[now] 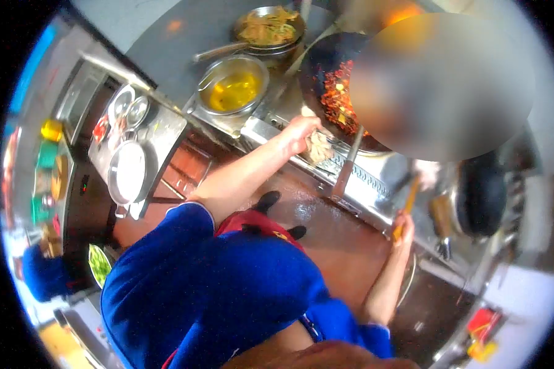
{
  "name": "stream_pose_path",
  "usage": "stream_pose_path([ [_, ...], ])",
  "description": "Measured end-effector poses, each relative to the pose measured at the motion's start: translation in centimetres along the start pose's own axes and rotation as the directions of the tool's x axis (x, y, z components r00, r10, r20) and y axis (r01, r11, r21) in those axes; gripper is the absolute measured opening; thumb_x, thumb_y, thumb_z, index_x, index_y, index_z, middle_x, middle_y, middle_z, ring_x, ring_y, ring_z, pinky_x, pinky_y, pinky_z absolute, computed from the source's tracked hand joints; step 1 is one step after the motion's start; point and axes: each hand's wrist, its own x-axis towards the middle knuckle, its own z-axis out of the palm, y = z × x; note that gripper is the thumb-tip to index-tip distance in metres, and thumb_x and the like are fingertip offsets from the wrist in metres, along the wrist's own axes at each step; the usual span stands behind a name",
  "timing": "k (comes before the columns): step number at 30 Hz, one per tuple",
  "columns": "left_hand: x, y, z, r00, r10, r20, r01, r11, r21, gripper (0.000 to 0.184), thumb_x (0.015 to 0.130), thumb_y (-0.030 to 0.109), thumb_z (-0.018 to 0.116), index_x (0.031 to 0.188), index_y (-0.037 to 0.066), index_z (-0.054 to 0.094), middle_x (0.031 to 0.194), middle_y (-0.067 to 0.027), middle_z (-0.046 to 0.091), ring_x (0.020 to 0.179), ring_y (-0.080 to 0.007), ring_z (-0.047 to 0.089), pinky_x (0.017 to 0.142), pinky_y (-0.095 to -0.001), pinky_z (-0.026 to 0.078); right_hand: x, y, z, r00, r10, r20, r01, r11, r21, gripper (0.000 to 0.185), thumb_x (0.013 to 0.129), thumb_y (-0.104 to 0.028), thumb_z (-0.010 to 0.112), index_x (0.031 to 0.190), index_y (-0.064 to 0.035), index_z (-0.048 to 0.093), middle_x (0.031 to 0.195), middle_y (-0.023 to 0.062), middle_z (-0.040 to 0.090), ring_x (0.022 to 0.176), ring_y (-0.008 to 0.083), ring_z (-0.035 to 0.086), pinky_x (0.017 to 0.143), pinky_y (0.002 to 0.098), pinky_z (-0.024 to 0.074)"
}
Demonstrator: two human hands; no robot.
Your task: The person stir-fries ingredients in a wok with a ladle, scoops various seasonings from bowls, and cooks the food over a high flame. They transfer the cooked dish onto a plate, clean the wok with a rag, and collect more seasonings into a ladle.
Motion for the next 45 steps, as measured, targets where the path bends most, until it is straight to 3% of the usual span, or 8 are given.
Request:
stream_pose_path([
  [20, -1.0, -0.8, 3.9, 0.999, 0.041, -0.034, -0.042, 0.999, -0.024, 0.016, 0.082, -0.002, 0.055, 0.098, -0.003, 0.053, 0.087, -0.0171, 0.061, 0.075, -0.0357, 0.067, 0.069, -0.0554, 0.059, -13.4, -3.3, 18.8, 0.897, -0.431, 0.102, 0.287, 0.390, -0.875, 0.016, 0.090, -0.004, 0.055, 0.099, -0.0086, 0.042, 0.069, 0.0015, 0.050, 0.048, 0.0097, 0.048, 0.041, 0.0253, 0.0394],
  [23, 0.1, -1.1, 4.3, 0.997, 0.061, -0.047, -0.062, 0.998, -0.010, 0.018, 0.080, -0.002, 0.054, 0.098, -0.007, 0.051, 0.084, -0.0191, 0.058, 0.072, -0.0361, 0.066, 0.064, -0.0571, 0.059, -10.9, -2.3, 18.9, 0.739, -0.594, 0.317, 0.353, -0.060, -0.934, 0.021, 0.090, -0.004, 0.055, 0.107, -0.0025, 0.041, 0.083, 0.0242, 0.060, 0.073, 0.0410, 0.063, 0.065, 0.0467, 0.0491],
  [28, 2.3, -1.7, 3.8, 0.998, 0.062, -0.030, -0.061, 0.998, 0.015, 0.016, 0.079, -0.001, 0.055, 0.094, -0.007, 0.053, 0.084, -0.0173, 0.058, 0.074, -0.0325, 0.066, 0.062, -0.0517, 0.058, -7.4, -2.6, 12.6, 0.629, -0.768, 0.124, 0.158, -0.030, -0.987, 0.027, 0.090, -0.004, 0.053, 0.112, -0.0002, 0.039, 0.089, 0.0328, 0.059, 0.087, 0.0557, 0.058, 0.077, 0.0540, 0.0459],
  [31, 4.6, -1.2, 4.0, 0.998, 0.043, -0.045, -0.042, 0.999, 0.022, 0.014, 0.081, 0.000, 0.055, 0.094, -0.005, 0.055, 0.086, -0.0163, 0.060, 0.076, -0.0317, 0.066, 0.065, -0.0508, 0.058, -5.9, -2.9, 7.1, 0.797, -0.599, -0.071, 0.246, 0.430, -0.869, 0.022, 0.089, -0.005, 0.055, 0.107, 0.0015, 0.044, 0.079, 0.0123, 0.061, 0.059, 0.0224, 0.058, 0.051, 0.0369, 0.0450],
  [35, 8.4, -0.8, 3.9, 0.997, 0.062, -0.043, -0.059, 0.995, 0.083, 0.009, 0.085, 0.005, 0.055, 0.093, 0.000, 0.055, 0.085, -0.0138, 0.060, 0.076, -0.0316, 0.065, 0.069, -0.0524, 0.059, -3.6, -3.7, 0.8, 0.963, -0.224, -0.150, 0.059, 0.719, -0.693, 0.021, 0.088, -0.014, 0.063, 0.098, 0.0043, 0.056, 0.073, 0.0085, 0.060, 0.049, 0.0143, 0.051, 0.045, 0.0285, 0.0410],
  [40, 9.7, 0.2, 4.5, 0.993, 0.083, -0.079, -0.071, 0.988, 0.139, 0.009, 0.085, 0.007, 0.056, 0.092, 0.002, 0.056, 0.085, -0.0132, 0.061, 0.076, -0.0312, 0.065, 0.071, -0.0519, 0.058, -3.7, -4.8, 3.1, 0.874, -0.486, -0.008, -0.031, -0.039, -0.999, 0.043, 0.088, -0.028, 0.069, 0.108, 0.0083, 0.060, 0.094, 0.0255, 0.066, 0.085, 0.0339, 0.065, 0.074, 0.0415, 0.0505],
  [42, 12.6, -0.9, 2.2, 0.999, -0.047, -0.005, 0.047, 0.997, 0.069, 0.012, 0.086, 0.010, 0.057, 0.095, 0.001, 0.058, 0.088, -0.0149, 0.064, 0.078, -0.0324, 0.067, 0.073, -0.0526, 0.058, -2.0, -4.3, 10.3, 0.878, -0.473, 0.080, 0.106, 0.029, -0.994, 0.052, 0.091, -0.034, 0.068, 0.118, 0.0092, 0.059, 0.107, 0.0300, 0.065, 0.100, 0.0374, 0.066, 0.085, 0.0429, 0.0507],
  [45, 11.7, -1.3, 2.6, 0.997, -0.082, -0.005, 0.082, 0.997, 0.005, 0.018, 0.089, 0.014, 0.059, 0.102, 0.001, 0.060, 0.094, -0.0164, 0.068, 0.081, -0.0333, 0.068, 0.075, -0.0518, 0.058, 1.1, 1.0, 22.7, 1.000, 0.002, 0.013, 0.007, 0.761, -0.648, 0.060, 0.099, -0.043, 0.056, 0.134, 0.0047, 0.049, 0.123, 0.0191, 0.061, 0.106, 0.0294, 0.064, 0.089, 0.0412, 0.0533],
])
